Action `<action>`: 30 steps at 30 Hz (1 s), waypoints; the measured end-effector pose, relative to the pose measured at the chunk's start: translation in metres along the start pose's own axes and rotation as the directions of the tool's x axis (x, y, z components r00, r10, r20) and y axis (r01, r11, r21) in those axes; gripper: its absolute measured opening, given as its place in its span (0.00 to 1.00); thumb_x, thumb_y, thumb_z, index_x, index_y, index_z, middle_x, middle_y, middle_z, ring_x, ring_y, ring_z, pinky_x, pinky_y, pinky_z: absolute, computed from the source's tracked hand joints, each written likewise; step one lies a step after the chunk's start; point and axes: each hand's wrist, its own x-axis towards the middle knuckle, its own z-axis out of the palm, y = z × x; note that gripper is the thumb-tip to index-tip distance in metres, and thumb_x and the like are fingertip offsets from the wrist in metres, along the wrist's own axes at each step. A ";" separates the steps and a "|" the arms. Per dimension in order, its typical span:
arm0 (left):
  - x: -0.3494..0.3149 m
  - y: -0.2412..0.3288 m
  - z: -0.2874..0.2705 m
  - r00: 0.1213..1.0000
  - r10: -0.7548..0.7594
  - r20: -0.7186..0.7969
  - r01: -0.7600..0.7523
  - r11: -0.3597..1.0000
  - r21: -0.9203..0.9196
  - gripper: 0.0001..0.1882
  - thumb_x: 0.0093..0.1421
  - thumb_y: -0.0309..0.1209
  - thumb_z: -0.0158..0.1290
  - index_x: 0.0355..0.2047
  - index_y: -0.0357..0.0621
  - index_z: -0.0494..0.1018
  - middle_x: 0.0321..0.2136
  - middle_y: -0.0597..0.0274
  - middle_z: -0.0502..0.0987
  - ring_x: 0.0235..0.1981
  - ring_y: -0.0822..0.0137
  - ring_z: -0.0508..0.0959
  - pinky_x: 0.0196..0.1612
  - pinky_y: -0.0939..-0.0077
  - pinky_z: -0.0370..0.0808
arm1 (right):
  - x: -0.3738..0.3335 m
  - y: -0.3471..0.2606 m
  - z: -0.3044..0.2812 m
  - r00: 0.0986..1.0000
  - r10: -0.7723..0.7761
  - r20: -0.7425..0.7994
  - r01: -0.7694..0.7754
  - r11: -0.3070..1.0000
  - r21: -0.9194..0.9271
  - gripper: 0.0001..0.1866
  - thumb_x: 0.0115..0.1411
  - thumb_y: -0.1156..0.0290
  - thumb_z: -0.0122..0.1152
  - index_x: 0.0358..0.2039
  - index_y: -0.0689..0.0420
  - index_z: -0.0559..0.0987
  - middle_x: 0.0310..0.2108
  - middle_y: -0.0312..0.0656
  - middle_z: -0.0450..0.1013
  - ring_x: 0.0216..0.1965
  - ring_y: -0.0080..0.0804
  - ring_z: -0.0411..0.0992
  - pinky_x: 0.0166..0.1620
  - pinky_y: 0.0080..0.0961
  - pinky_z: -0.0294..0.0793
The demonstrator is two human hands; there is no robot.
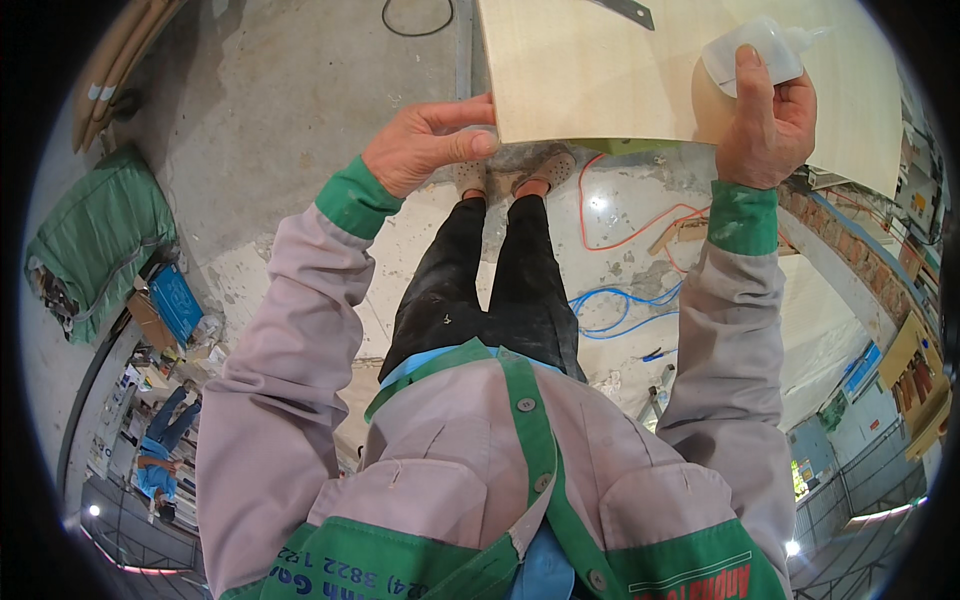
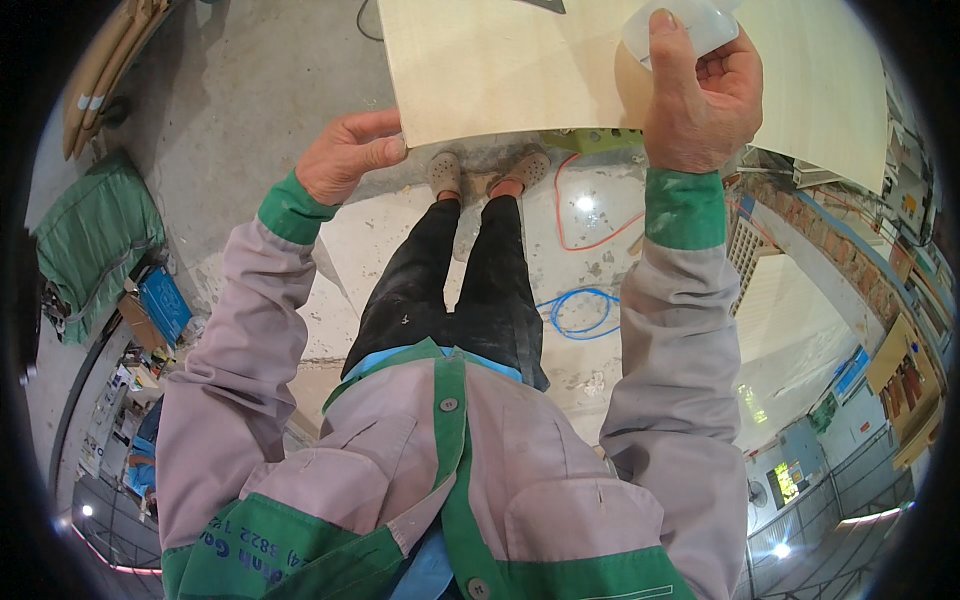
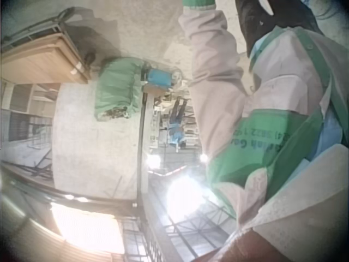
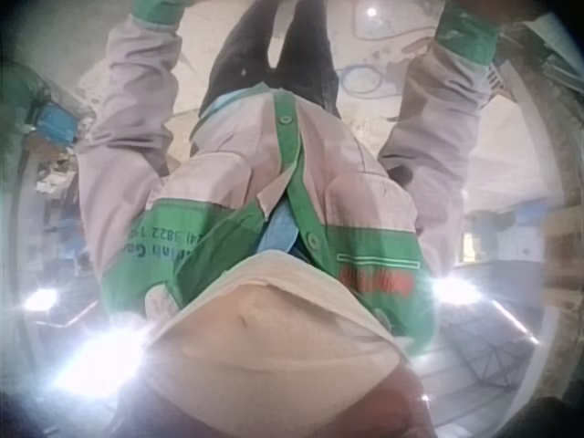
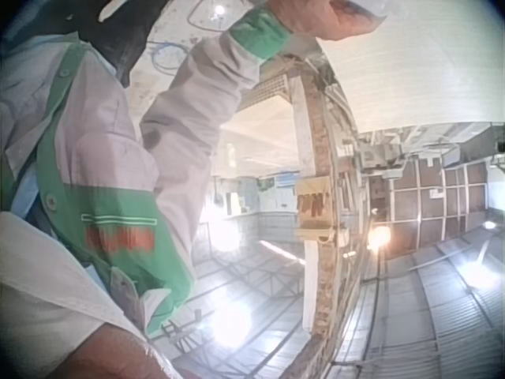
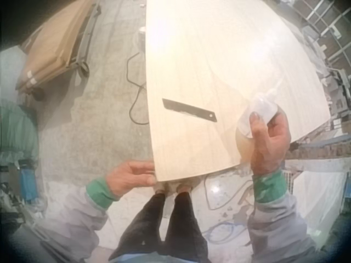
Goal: The person measures a large sheet of plywood with a tape measure and marks it with a pencil. They then use a utility knife to score the edge and apply glue from a bottle along the edge. Another person assists by holding the sheet steady.
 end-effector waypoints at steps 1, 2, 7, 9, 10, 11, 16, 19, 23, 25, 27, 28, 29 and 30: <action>0.000 0.000 0.000 1.000 0.015 0.010 -0.016 1.000 0.023 0.31 0.63 0.42 0.69 0.62 0.38 0.78 0.65 0.52 0.74 0.68 0.61 0.69 0.72 0.64 0.62 | 0.000 0.001 0.000 1.000 -0.003 0.000 0.003 1.000 -0.004 0.21 0.61 0.69 0.74 0.49 0.69 0.79 0.45 0.44 0.81 0.44 0.27 0.80 0.51 0.27 0.80; 0.001 -0.001 0.000 0.999 0.030 0.020 -0.031 0.998 0.046 0.31 0.64 0.43 0.67 0.63 0.38 0.77 0.61 0.54 0.77 0.65 0.62 0.71 0.70 0.64 0.63 | 0.000 0.001 0.000 1.000 -0.005 -0.001 0.005 1.000 -0.008 0.21 0.62 0.69 0.74 0.49 0.70 0.79 0.45 0.44 0.81 0.44 0.27 0.80 0.51 0.27 0.81; 0.001 -0.001 0.001 0.999 0.036 0.010 -0.036 0.998 0.042 0.30 0.65 0.42 0.67 0.62 0.38 0.77 0.61 0.54 0.78 0.64 0.63 0.72 0.70 0.64 0.64 | 0.000 0.003 -0.001 1.000 -0.014 0.002 0.014 1.000 0.016 0.21 0.62 0.70 0.73 0.50 0.70 0.79 0.45 0.45 0.81 0.44 0.28 0.80 0.51 0.27 0.81; 0.000 0.000 0.001 1.000 0.015 -0.002 -0.015 1.000 0.005 0.29 0.63 0.40 0.69 0.60 0.37 0.79 0.67 0.50 0.73 0.70 0.61 0.68 0.72 0.65 0.63 | -0.001 0.003 -0.001 1.000 -0.012 -0.007 0.012 1.000 0.004 0.21 0.62 0.70 0.73 0.50 0.70 0.79 0.45 0.45 0.81 0.44 0.28 0.80 0.51 0.27 0.81; 0.000 0.000 0.001 1.000 0.023 -0.008 -0.023 0.999 0.022 0.29 0.63 0.40 0.69 0.60 0.37 0.79 0.67 0.50 0.73 0.70 0.62 0.68 0.72 0.65 0.63 | -0.001 0.002 0.000 1.000 -0.009 -0.015 0.009 1.000 -0.004 0.21 0.62 0.70 0.73 0.50 0.70 0.79 0.45 0.45 0.81 0.44 0.28 0.80 0.51 0.27 0.81; -0.001 0.000 0.002 0.999 0.032 -0.014 -0.031 0.999 0.039 0.29 0.63 0.41 0.69 0.60 0.38 0.79 0.66 0.50 0.73 0.69 0.62 0.69 0.72 0.65 0.63 | -0.001 0.002 0.000 1.000 -0.006 -0.022 0.006 1.000 -0.011 0.21 0.62 0.70 0.73 0.50 0.70 0.79 0.45 0.45 0.81 0.44 0.29 0.80 0.51 0.27 0.81; -0.006 -0.001 0.008 0.997 0.053 -0.063 -0.046 0.993 0.107 0.28 0.66 0.41 0.66 0.62 0.38 0.78 0.63 0.52 0.77 0.64 0.63 0.73 0.69 0.66 0.66 | -0.003 0.000 0.003 0.999 0.004 -0.034 -0.004 1.000 0.002 0.22 0.62 0.70 0.73 0.51 0.71 0.79 0.45 0.46 0.81 0.44 0.29 0.80 0.51 0.27 0.81; -0.009 -0.001 0.013 0.994 0.085 -0.074 -0.076 0.990 0.120 0.29 0.69 0.40 0.63 0.64 0.36 0.75 0.58 0.55 0.80 0.60 0.64 0.76 0.67 0.66 0.68 | -0.004 -0.001 0.004 0.999 0.011 -0.050 -0.012 1.000 -0.018 0.22 0.61 0.70 0.74 0.51 0.71 0.78 0.45 0.46 0.81 0.44 0.28 0.80 0.51 0.27 0.81; -0.012 0.001 0.019 0.993 0.070 -0.091 -0.061 0.994 0.090 0.29 0.69 0.39 0.63 0.65 0.36 0.74 0.58 0.56 0.80 0.60 0.65 0.75 0.66 0.66 0.68 | -0.006 0.000 0.005 0.998 -0.013 -0.057 0.010 0.999 -0.042 0.23 0.61 0.70 0.74 0.51 0.71 0.78 0.45 0.46 0.81 0.44 0.28 0.80 0.51 0.27 0.81; -0.013 0.003 0.021 0.993 0.064 -0.097 -0.056 0.995 0.081 0.28 0.69 0.39 0.63 0.65 0.36 0.74 0.58 0.56 0.80 0.60 0.65 0.75 0.66 0.66 0.68 | -0.007 0.000 0.006 0.998 -0.019 -0.058 0.015 0.998 -0.066 0.24 0.61 0.70 0.74 0.52 0.71 0.78 0.46 0.46 0.81 0.44 0.27 0.80 0.51 0.27 0.81; -0.015 0.005 0.022 0.993 0.050 -0.108 -0.042 0.996 0.076 0.28 0.69 0.39 0.63 0.65 0.36 0.75 0.59 0.56 0.80 0.61 0.65 0.75 0.66 0.67 0.68 | -0.008 0.000 0.008 0.998 -0.025 -0.063 0.020 0.997 -0.073 0.24 0.61 0.70 0.74 0.52 0.72 0.78 0.46 0.46 0.82 0.44 0.28 0.80 0.51 0.28 0.81; -0.015 0.006 0.022 0.993 0.040 -0.108 -0.032 0.997 0.077 0.28 0.69 0.39 0.62 0.65 0.36 0.74 0.59 0.56 0.80 0.61 0.64 0.75 0.67 0.66 0.68 | -0.008 0.000 0.008 0.997 -0.029 -0.068 0.025 0.997 -0.069 0.23 0.61 0.71 0.74 0.52 0.72 0.77 0.46 0.46 0.82 0.43 0.28 0.80 0.51 0.28 0.81; -0.016 0.007 0.022 0.993 0.031 -0.115 -0.022 0.996 0.081 0.29 0.69 0.39 0.62 0.65 0.36 0.74 0.59 0.55 0.79 0.61 0.64 0.75 0.67 0.66 0.67 | -0.008 -0.001 0.009 0.997 -0.033 -0.072 0.029 0.998 -0.064 0.23 0.61 0.71 0.74 0.52 0.72 0.77 0.45 0.46 0.82 0.43 0.28 0.81 0.51 0.28 0.81; -0.017 0.007 0.023 0.992 0.031 -0.122 -0.020 0.996 0.089 0.29 0.69 0.39 0.62 0.65 0.36 0.74 0.59 0.55 0.79 0.61 0.64 0.75 0.67 0.66 0.67 | -0.008 -0.001 0.010 0.997 -0.030 -0.069 0.026 0.998 -0.049 0.23 0.61 0.72 0.74 0.52 0.72 0.77 0.46 0.46 0.81 0.44 0.28 0.80 0.51 0.28 0.81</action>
